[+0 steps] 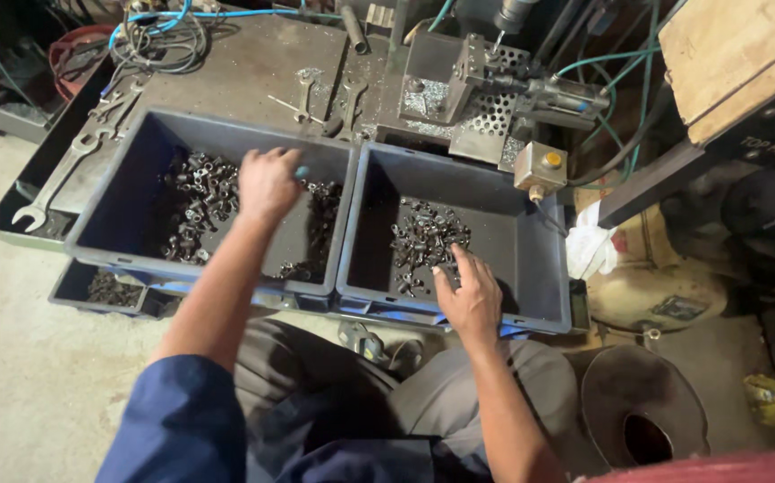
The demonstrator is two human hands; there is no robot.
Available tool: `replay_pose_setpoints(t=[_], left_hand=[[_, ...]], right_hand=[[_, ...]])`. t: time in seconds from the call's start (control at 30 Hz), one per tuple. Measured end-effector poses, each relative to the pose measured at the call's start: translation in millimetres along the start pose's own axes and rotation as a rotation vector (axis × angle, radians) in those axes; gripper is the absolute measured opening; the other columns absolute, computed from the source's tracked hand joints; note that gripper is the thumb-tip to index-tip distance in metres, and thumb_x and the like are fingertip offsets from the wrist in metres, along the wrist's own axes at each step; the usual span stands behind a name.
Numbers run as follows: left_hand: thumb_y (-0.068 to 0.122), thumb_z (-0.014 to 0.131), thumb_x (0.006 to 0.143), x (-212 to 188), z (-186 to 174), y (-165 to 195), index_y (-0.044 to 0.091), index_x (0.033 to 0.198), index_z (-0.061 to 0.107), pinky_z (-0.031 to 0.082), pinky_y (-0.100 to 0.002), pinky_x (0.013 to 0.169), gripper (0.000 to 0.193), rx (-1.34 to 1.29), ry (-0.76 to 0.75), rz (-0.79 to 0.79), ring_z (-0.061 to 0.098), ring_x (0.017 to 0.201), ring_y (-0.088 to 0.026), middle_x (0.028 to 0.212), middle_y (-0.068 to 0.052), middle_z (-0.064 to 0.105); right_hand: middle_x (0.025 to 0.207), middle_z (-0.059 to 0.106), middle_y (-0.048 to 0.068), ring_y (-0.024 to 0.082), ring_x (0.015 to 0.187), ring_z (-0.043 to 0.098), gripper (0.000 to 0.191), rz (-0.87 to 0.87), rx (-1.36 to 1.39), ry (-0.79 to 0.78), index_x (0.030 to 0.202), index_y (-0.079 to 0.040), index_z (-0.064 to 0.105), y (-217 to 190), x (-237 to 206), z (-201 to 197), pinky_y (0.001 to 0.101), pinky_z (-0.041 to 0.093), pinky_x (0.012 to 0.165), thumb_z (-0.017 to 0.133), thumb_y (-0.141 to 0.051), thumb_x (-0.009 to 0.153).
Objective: The person sits at a machine bench and sorts small black metal fittings from a full plastic bin into a second bin, using a thin rod to move and pick the parts and placing selected fittings one at a time into the tapping machine beside the bins. The person repeats this pick-and-place cycle across the episode.
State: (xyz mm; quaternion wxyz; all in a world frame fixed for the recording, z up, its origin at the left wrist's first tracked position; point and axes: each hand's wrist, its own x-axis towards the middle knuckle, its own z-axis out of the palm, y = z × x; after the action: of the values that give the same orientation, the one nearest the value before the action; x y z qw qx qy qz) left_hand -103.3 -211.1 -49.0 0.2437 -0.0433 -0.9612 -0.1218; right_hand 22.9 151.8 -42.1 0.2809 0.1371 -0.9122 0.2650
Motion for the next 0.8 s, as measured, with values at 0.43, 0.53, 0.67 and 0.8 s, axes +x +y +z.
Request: replay_pose_setpoints(t=[0.43, 0.53, 0.67, 0.8], left_hand=[[0.021, 0.056, 0.095, -27, 25, -97, 0.012, 0.098, 0.079, 0.041, -0.051, 0.109, 0.024, 0.454, -0.390, -0.112, 0.076, 0.097, -0.031, 0.106, -0.015, 0.076], [0.020, 0.056, 0.097, -28, 30, -98, 0.012, 0.098, 0.079, 0.042, -0.050, 0.110, 0.025, 0.469, -0.374, -0.134, 0.077, 0.095, -0.030, 0.107, -0.015, 0.076], [0.024, 0.056, 0.099, -30, 26, -99, 0.012, 0.099, 0.079, 0.040, -0.050, 0.111, 0.026, 0.423, -0.322, -0.203, 0.076, 0.096, -0.032, 0.106, -0.015, 0.076], [0.021, 0.054, 0.102, -28, 27, -101, 0.013, 0.099, 0.079, 0.041, -0.050, 0.106, 0.026, 0.400, -0.332, -0.261, 0.076, 0.093, -0.032, 0.105, -0.016, 0.076]], right_hand=[[0.106, 0.073, 0.017, 0.037, 0.095, 0.070, 0.043, 0.017, -0.030, -0.095, 0.122, -0.005, 0.071, -2, 3, 2, 0.0469, 0.055, 0.085, 0.075, -0.027, 0.085], [0.105, 0.074, 0.016, 0.037, 0.095, 0.070, 0.043, 0.004, -0.033, -0.102, 0.122, -0.005, 0.070, -1, 3, 3, 0.0468, 0.055, 0.085, 0.075, -0.027, 0.086], [0.105, 0.074, 0.016, 0.036, 0.096, 0.070, 0.041, 0.010, -0.047, -0.119, 0.121, -0.006, 0.071, 0, 3, 4, 0.0469, 0.055, 0.086, 0.075, -0.028, 0.087], [0.105, 0.074, 0.015, 0.036, 0.096, 0.070, 0.040, 0.016, -0.049, -0.126, 0.120, -0.007, 0.072, -1, 3, 4, 0.0469, 0.055, 0.085, 0.074, -0.029, 0.087]])
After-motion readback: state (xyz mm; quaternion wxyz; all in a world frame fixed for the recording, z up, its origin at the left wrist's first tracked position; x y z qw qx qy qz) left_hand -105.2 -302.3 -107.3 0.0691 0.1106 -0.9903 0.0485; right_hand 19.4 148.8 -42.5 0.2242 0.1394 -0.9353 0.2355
